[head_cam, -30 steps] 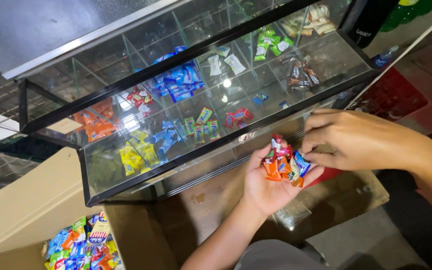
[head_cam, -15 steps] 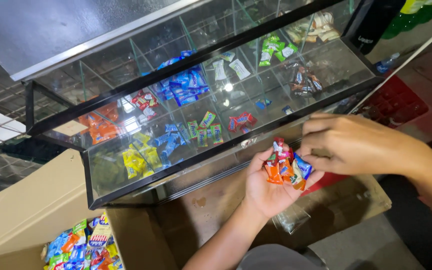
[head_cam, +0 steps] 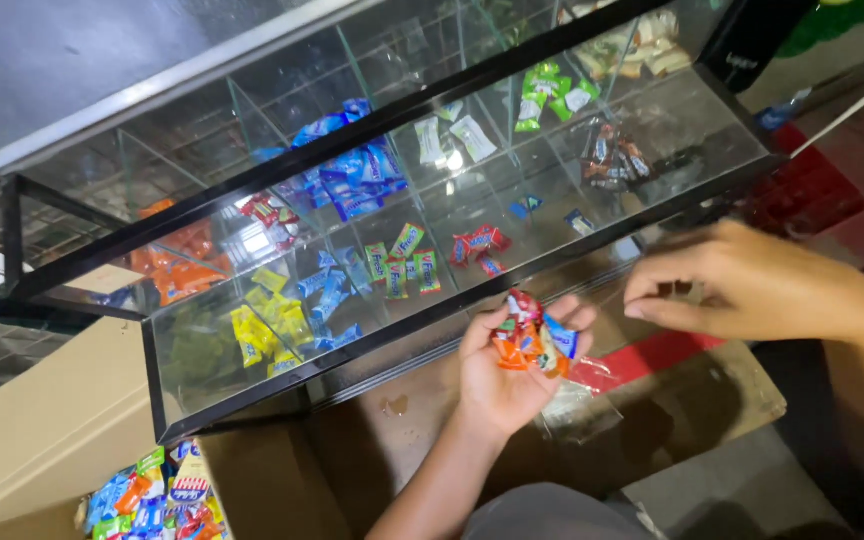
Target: Stocking individual candy packets from a box into a glass display case.
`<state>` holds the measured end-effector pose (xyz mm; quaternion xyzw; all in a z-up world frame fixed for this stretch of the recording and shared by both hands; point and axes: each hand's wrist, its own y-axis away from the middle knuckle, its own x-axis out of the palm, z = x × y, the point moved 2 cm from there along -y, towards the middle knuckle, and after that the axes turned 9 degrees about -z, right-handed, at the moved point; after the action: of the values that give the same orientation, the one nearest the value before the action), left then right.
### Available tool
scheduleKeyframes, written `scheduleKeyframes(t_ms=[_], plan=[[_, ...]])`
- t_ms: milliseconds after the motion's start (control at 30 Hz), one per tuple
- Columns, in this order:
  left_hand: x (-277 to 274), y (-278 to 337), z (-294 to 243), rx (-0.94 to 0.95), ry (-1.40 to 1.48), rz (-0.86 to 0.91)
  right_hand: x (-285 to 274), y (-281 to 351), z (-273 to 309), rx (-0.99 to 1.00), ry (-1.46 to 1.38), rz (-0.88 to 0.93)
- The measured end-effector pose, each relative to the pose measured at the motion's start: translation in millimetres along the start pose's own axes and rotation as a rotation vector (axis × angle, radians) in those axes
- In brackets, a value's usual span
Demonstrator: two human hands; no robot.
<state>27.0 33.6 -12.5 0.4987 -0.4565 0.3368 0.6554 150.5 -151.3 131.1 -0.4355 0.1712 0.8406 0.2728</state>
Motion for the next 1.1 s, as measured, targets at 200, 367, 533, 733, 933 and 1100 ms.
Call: scheduleKeyframes(t_ms=[200,367,533,733,933,1100], plan=[[-47,21,-25,0.098,-0.027,0.007,97,-5,-62,0.059,-0.035,0.247],[-76,50,-42,0.215,0.003,0.124,205,-17,-98,0.052,-0.235,0.234],[-92,78,-47,0.333,0.073,0.023,304,-40,-97,0.069,-0.343,-0.027],[-114,102,-42,0.427,0.050,0.087,342,-56,-50,0.058,0.107,-0.270],[-104,106,-30,0.416,0.054,0.065,374,-63,-55,0.139,0.280,-0.179],[-95,101,-28,0.380,0.036,0.096,406,-31,-74,0.054,0.283,-0.240]])
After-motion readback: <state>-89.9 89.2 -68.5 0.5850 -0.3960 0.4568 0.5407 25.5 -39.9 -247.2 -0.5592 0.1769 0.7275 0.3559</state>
